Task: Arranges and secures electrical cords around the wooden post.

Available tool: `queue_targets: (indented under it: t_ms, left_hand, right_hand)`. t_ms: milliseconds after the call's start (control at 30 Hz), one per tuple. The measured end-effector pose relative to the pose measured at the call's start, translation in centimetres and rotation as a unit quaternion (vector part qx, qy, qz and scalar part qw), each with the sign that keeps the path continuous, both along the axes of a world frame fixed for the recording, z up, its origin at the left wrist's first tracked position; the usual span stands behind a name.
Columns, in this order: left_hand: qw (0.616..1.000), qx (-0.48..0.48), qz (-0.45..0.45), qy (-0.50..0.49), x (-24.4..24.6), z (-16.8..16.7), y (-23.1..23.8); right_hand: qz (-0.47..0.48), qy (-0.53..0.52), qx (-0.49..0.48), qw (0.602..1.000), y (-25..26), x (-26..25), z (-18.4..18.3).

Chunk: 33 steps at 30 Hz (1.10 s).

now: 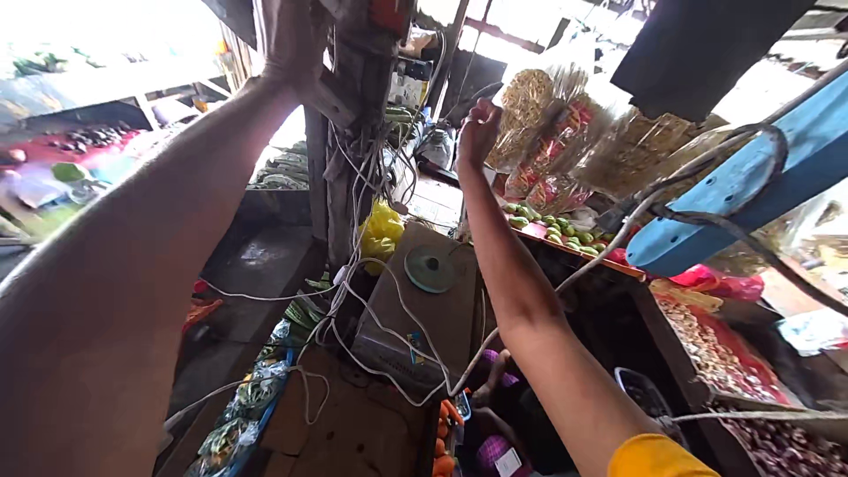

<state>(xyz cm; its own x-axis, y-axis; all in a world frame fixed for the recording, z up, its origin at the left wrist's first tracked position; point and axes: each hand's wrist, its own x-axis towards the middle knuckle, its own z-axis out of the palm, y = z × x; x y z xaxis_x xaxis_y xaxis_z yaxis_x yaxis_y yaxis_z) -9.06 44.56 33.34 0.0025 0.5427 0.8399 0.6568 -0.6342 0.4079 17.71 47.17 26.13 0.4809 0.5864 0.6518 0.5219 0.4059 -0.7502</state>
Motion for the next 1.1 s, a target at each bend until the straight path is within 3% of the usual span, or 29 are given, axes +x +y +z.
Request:
queue_targets:
  t_ms: [133, 233, 400, 633, 800, 1100]
  left_hand:
    - [0.998, 0.021, -0.045, -0.046, -0.9, 0.1, 1.9]
    - [0.991, 0.04, -0.079, -0.101, -0.7, -0.2, 3.0]
    - [0.994, 0.037, -0.064, -0.082, -1.3, -0.1, 3.7]
    - [0.995, 0.022, -0.023, -0.095, -2.3, -0.8, 5.5]
    - [0.997, 0.008, -0.004, -0.076, -2.2, -0.7, 4.8]
    - [0.997, -0.009, 0.02, -0.069, -1.8, -0.6, 4.2]
  right_hand:
    - [0.07, -0.067, 0.058, 0.994, 0.5, -0.7, 5.1]
    - [0.135, -0.163, 0.032, 0.977, 0.8, -2.1, 7.1]
    - [0.03, -0.313, 0.02, 0.949, 1.5, -4.0, 8.9]
    - [-0.038, -0.451, 0.06, 0.89, 3.3, -2.8, 9.6]
    - [-0.05, -0.458, 0.106, 0.881, 4.8, -2.3, 9.2]
    - [-0.044, -0.419, 0.074, 0.904, 3.7, -3.0, 8.6]
